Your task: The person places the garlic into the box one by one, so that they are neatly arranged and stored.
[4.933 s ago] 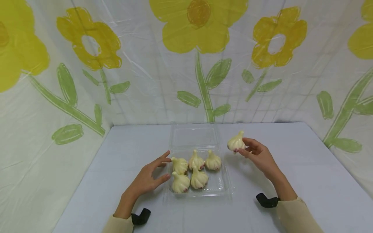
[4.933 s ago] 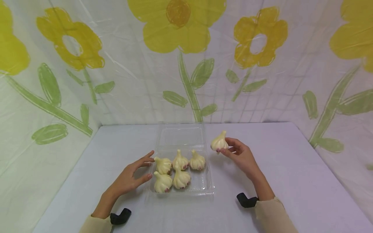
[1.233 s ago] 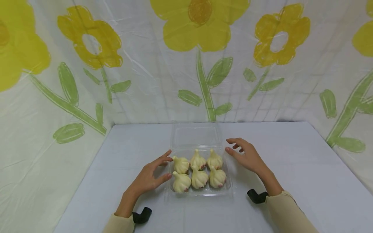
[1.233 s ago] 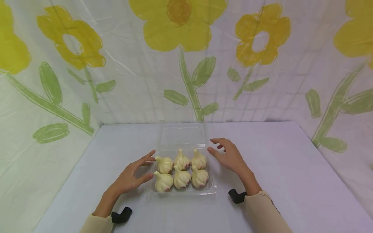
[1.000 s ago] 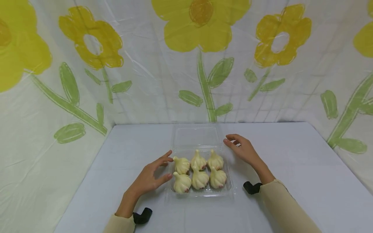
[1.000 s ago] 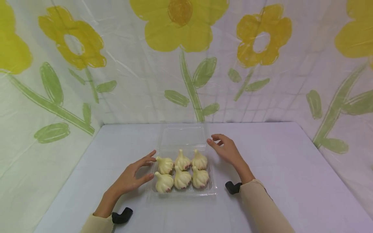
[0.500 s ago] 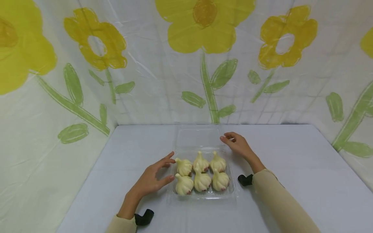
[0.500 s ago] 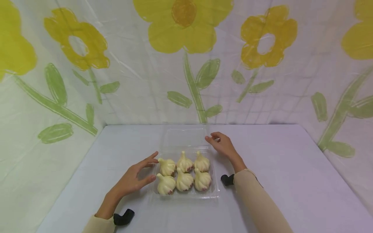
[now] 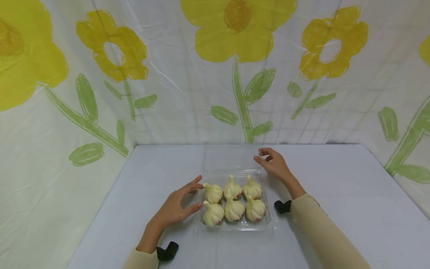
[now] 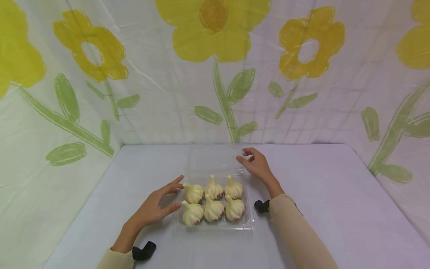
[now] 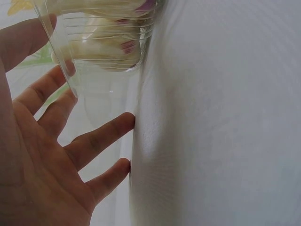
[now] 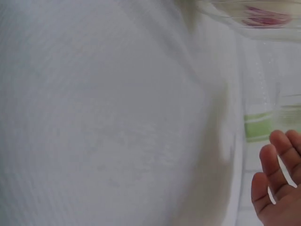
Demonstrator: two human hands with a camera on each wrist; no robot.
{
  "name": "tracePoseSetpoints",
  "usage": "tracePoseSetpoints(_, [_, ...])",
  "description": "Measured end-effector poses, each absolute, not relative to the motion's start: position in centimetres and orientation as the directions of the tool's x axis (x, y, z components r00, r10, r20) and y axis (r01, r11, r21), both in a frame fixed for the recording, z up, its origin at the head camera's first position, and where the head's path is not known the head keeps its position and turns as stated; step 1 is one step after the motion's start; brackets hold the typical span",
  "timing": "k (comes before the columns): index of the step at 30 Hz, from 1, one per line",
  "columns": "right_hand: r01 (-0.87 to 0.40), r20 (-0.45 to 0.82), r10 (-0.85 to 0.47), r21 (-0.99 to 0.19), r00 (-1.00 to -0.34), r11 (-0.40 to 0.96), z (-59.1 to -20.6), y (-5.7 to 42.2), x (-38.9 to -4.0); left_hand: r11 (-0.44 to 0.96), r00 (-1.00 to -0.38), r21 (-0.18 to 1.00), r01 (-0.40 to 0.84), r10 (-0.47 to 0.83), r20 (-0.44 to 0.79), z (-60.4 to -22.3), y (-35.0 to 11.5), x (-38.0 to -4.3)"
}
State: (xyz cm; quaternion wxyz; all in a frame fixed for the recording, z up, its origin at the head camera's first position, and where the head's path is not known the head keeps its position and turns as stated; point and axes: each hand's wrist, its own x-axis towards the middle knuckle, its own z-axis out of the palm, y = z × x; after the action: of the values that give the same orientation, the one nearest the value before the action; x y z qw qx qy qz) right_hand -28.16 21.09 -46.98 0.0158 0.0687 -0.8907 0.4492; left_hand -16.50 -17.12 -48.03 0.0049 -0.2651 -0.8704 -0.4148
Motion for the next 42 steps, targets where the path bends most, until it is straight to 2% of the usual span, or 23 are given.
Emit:
tracePoseSetpoints(20, [-0.343,0.319,-0.148,-0.739,-0.936,0.579,-42.7,21.4,-25.9,0.532,-0.862,0.706,0.468,0.453,0.229,-48.0,-17.1,-16.6])
tracePoseSetpoints(29, [-0.415,0.377,-0.182,-0.747,-0.908,0.52,-41.7,21.8,-23.4,0.537,-0.86,0.699,0.472,0.455,0.231,-47.9,-17.1,-16.4])
tracePoseSetpoints(42, [-0.531,0.488,-0.236,-0.652,-0.84,0.541,-41.2,22.3,-19.7,0.531,-0.86,0.708,0.466,0.458,0.223,-48.1,-17.1,-16.5])
